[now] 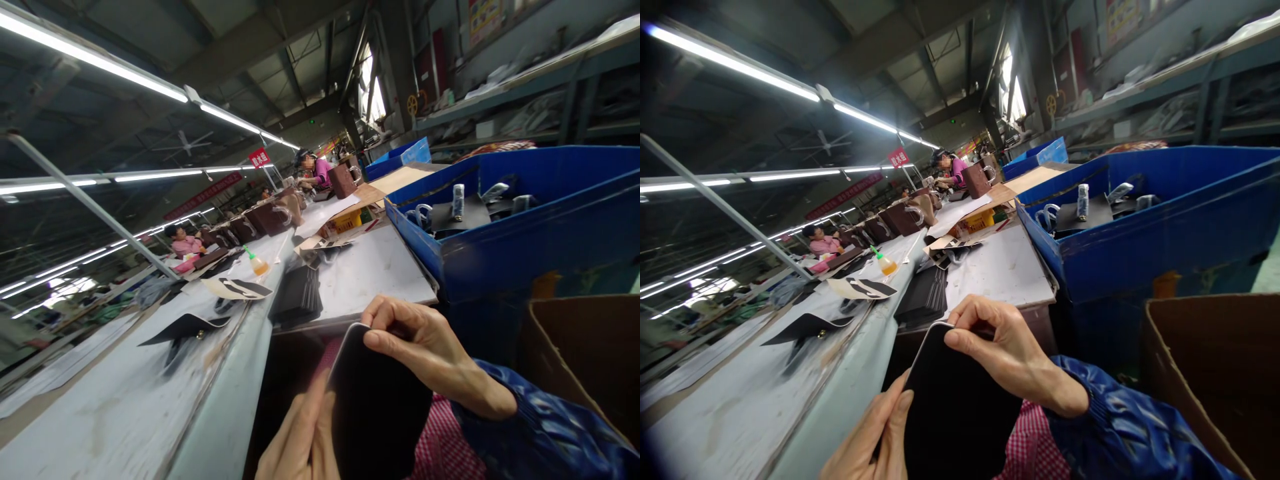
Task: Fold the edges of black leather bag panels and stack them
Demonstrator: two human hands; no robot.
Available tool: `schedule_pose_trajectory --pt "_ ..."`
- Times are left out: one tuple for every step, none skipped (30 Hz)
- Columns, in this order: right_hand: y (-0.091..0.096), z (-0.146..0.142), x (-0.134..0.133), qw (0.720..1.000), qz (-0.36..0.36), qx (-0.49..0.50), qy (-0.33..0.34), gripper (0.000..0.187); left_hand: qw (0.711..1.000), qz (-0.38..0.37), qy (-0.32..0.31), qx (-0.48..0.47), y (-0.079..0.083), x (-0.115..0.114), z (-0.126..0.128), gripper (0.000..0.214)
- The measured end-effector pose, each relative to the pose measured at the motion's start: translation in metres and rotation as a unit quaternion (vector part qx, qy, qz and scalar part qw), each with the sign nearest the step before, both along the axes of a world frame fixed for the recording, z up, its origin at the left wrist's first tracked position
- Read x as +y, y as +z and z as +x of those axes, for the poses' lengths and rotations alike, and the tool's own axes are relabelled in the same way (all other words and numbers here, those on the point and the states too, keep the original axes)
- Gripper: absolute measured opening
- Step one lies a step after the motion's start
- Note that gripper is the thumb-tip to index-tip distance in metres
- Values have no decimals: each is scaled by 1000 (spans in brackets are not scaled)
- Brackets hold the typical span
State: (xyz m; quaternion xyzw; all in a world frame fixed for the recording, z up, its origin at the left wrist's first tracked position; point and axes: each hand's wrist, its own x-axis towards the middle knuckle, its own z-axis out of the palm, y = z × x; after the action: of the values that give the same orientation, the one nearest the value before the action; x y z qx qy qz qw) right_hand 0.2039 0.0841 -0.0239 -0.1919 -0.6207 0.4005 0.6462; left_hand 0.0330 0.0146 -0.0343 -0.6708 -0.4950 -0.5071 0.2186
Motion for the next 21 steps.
schedule_pose_trajectory --pt "1 0 -1 1000 10 -7 -8 31 1000 6 -19 -1 2 3 3 23" --pt "2 0 -2 1000 20 -13 -15 32 999 18 -29 -2 3 6 6 24" --pt "3 0 -3 999 27 -19 -20 32 999 30 -33 -1 5 9 9 23" --pt "3 -1 -4 999 32 -23 -22 33 999 36 -38 -1 7 11 11 21" --pt "4 -1 -5 999 37 -25 -23 33 998 39 -45 -1 9 13 14 20" --pt "4 -2 -6 998 40 -28 -25 32 998 40 -53 -2 10 15 15 18" --pt "4 -2 -7 998 44 -31 -28 31 997 41 -59 -3 12 17 17 17" --pt "4 -3 -7 998 49 -34 -31 31 997 42 -63 -3 14 18 18 17" --pt "4 -4 -8 997 52 -36 -35 31 997 43 -67 -1 15 19 20 17" --pt "3 -4 -8 997 54 -37 -38 31 997 44 -69 1 16 19 21 18" --pt "3 -5 -9 997 55 -38 -40 31 997 44 -70 4 17 20 22 18" --pt "2 -6 -9 997 55 -38 -41 31 997 43 -69 8 19 21 22 17" --pt "2 -6 -9 997 56 -38 -42 31 997 43 -67 12 19 21 23 17" --pt "1 -7 -9 997 54 -39 -42 30 997 44 -66 15 20 22 24 17" --pt "0 -7 -9 997 52 -41 -42 30 997 47 -65 20 20 23 24 18" --pt "0 -7 -9 997 49 -43 -43 30 996 54 -61 30 20 24 24 18" --pt "0 -8 -9 997 46 -44 -45 30 995 66 -54 46 19 25 24 19" --pt "0 -8 -9 997 43 -44 -48 31 994 81 -45 64 19 26 23 21" --pt "0 -9 -10 997 41 -46 -51 31 992 95 -38 80 18 27 23 22" --pt "1 -9 -10 996 38 -50 -56 31 990 106 -32 91 17 28 22 22" --pt "2 -9 -11 996 34 -55 -60 32 989 110 -31 96 17 29 22 21"
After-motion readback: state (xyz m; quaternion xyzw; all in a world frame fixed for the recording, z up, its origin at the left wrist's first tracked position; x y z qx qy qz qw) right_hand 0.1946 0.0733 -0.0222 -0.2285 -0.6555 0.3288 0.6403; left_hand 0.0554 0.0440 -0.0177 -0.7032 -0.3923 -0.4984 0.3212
